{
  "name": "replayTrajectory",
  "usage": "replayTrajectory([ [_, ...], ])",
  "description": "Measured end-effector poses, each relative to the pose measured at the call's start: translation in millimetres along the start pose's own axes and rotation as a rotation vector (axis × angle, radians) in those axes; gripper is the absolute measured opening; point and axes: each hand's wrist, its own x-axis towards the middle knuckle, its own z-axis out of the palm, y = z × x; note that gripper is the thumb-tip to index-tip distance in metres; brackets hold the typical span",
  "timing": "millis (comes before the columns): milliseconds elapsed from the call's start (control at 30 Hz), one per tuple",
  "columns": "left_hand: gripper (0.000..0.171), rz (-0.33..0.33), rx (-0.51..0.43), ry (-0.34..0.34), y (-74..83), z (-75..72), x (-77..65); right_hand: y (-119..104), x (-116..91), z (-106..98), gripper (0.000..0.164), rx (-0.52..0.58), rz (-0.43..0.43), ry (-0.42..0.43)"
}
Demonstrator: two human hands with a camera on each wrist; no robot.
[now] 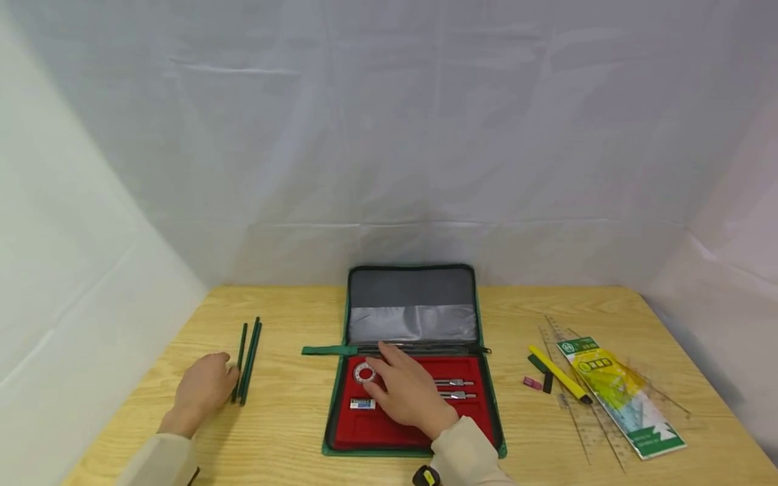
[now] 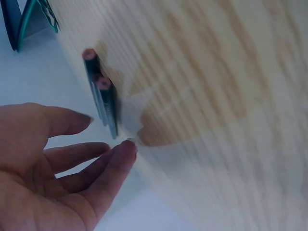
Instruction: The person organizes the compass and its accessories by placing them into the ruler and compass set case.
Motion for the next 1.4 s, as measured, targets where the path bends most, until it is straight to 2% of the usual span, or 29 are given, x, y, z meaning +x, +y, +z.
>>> replayTrajectory([
  [100, 0.022, -0.018, -0.006, -0.022, -3.5, -1.1, 1.3, -2.6, 2.1, 1.7, 0.045, 0.011, -0.005, -0.017],
  [267, 0.029, -0.034, -0.026, -0.035, -6.3, 1.5, 4.2, -5.6, 4.0, 3.2, 0.046, 0.042, 0.004, -0.044],
  [467, 0.027, -0.102, -0.060, -0.060, -9.0, 3.2, 10.1, -6.8, 3.5, 2.2, 0.046, 0.066, 0.016, -0.063],
  [567, 0.028, -0.126, -0.072, -0.052, -10.6, 3.0, 14.3, -5.7, 1.8, 1.1, 0.045, 0.057, 0.021, -0.061],
  [733, 0.037, -0.126, -0.069, -0.048, -12.9, 0.6, 19.9, -3.7, -0.5, -1.1, 0.044, 0.053, 0.038, -0.064],
  [900, 0.038, -0.132, -0.055, -0.066, -16.3, 0.3, 23.3, -1.9, -3.2, -2.9, 0.044, 0.063, 0.049, -0.069],
  [1133, 0.042, -0.132, -0.096, -0.065, -17.6, -1.1, 19.7, 3.5, -7.4, -3.4, 0.045, 0.071, 0.062, -0.062],
  [1267, 0.038, -0.126, -0.124, -0.055, -13.6, -6.3, 16.8, 8.5, -9.5, -5.6, 0.046, 0.061, 0.072, -0.043],
  [1400, 0.023, -0.097, -0.126, -0.054, -3.3, -16.1, 17.1, 14.0, -12.3, -9.3, 0.047, 0.055, 0.091, -0.024],
])
